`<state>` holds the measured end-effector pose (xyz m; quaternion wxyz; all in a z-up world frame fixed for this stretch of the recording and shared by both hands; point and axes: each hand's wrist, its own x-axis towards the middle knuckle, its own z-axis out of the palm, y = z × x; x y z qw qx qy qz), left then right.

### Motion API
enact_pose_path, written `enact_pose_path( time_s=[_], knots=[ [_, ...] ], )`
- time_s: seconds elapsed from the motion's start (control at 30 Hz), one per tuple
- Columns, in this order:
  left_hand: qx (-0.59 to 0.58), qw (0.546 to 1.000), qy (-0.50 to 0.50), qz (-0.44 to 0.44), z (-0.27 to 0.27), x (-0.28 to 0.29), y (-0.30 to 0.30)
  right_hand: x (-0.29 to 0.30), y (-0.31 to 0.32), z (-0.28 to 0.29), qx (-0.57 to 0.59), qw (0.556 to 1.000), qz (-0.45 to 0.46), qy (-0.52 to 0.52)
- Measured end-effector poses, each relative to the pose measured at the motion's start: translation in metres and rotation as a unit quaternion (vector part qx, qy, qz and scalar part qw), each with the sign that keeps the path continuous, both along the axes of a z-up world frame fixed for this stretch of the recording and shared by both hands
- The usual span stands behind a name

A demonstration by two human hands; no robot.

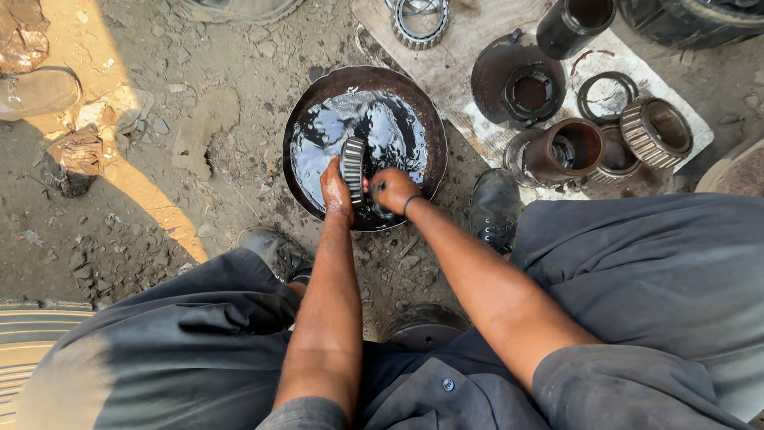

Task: The person sits on the ground and cleans a metal bearing by hand in a shallow pan of dark liquid. They repeatedly submerge, scrub, and rotate the bearing, occasionally lifting it to inspect it before returning it to the liquid.

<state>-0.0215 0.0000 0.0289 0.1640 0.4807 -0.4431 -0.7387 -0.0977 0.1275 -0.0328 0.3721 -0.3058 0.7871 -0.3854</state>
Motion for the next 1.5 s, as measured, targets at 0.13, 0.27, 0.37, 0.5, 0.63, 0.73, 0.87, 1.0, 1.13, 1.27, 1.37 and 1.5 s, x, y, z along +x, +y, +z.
enact_pose_path(
  time_s=[0.13,0.27,0.37,0.5,0.63,0.73,0.87,1.0,1.13,1.27,1.37,1.5],
  knots=[
    [0.02,1.0,-0.016,0.002,-0.009,0.007,-0.015,-0.03,-0.011,0.01,-0.155,0.904,-0.239,-0.319],
    [0.06,0.997,-0.032,0.04,-0.04,0.016,-0.03,-0.048,-0.035,0.052,-0.257,0.876,-0.269,-0.308],
    [0.035,0.986,-0.161,0.01,-0.066,0.024,-0.04,-0.015,-0.056,0.097,-0.234,0.829,-0.315,-0.398],
    [0.284,0.928,0.243,0.011,-0.092,0.031,-0.047,0.039,-0.05,0.127,-0.171,0.936,-0.126,0.281],
    [-0.075,0.98,-0.064,-0.173,-0.085,0.04,-0.042,0.031,-0.065,0.115,-0.083,0.954,-0.089,0.275],
    [-0.279,0.923,-0.155,-0.216,-0.06,0.029,-0.038,0.001,-0.086,0.095,-0.001,0.956,-0.174,0.237],
    [0.014,0.994,-0.045,-0.096,-0.025,0.013,-0.019,-0.049,-0.09,0.055,0.044,0.966,-0.248,0.05],
    [-0.038,0.988,-0.055,-0.137,-0.021,0.007,-0.005,-0.068,-0.069,0.022,0.039,0.958,-0.263,-0.11],
    [-0.157,0.964,-0.105,-0.185,-0.07,0.018,-0.003,-0.022,-0.047,0.037,-0.045,0.919,-0.373,0.12],
    [-0.389,0.848,-0.118,-0.34,-0.132,0.028,-0.04,0.021,-0.049,0.087,-0.095,0.895,-0.366,0.236],
    [0.251,0.917,0.281,-0.129,-0.151,0.046,-0.068,0.03,-0.061,0.113,-0.094,0.932,-0.258,0.237],
    [0.155,0.946,0.246,-0.143,-0.121,0.061,-0.086,0.023,-0.069,0.12,-0.143,0.955,-0.156,0.207]
  ],
)
